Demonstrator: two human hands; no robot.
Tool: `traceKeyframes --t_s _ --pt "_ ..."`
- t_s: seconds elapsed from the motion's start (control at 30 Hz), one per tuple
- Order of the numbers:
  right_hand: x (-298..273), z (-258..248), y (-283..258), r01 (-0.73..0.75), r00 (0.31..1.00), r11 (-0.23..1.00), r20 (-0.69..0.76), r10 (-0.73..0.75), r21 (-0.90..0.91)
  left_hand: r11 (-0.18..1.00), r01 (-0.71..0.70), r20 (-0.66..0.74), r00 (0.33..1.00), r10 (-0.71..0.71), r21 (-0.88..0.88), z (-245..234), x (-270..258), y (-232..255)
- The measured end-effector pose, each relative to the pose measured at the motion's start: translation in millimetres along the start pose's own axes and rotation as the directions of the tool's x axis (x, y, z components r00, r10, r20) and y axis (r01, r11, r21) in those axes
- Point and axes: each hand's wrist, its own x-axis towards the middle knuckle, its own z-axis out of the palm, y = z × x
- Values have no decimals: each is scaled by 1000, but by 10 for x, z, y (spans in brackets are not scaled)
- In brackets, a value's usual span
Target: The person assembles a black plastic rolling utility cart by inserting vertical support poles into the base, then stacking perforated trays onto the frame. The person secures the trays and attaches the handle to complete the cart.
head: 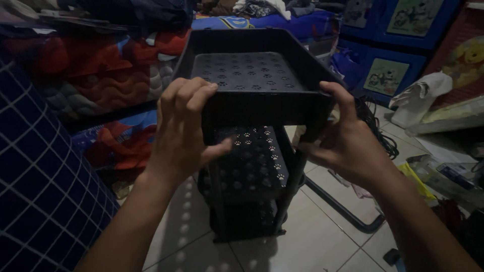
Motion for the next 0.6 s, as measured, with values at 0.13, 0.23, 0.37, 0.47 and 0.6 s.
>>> traceKeyframes --t_s 0.13,0.23,0.37,0.47,0.6 --pt "-31 7 -14 58 997 998 -42 -57 16 1000 -2 9 1000 2 6 -24 4 -2" --pt "-62 21 -44 8 998 998 -68 -4 59 1000 23 34 999 -24 13 -44 -9 29" --pt "-51 90 -83 -27 992 999 -121 24 -27 999 20 8 1000 -21 32 -30 -5 45" --pt "-33 154 -99 -20 984 995 -178 3 -95 1000 26 -1 1000 -26 18 -30 5 46" --pt "-55 221 -97 74 962 991 -256 -100 -112 999 32 -10 999 -32 6 -17 -7 50"
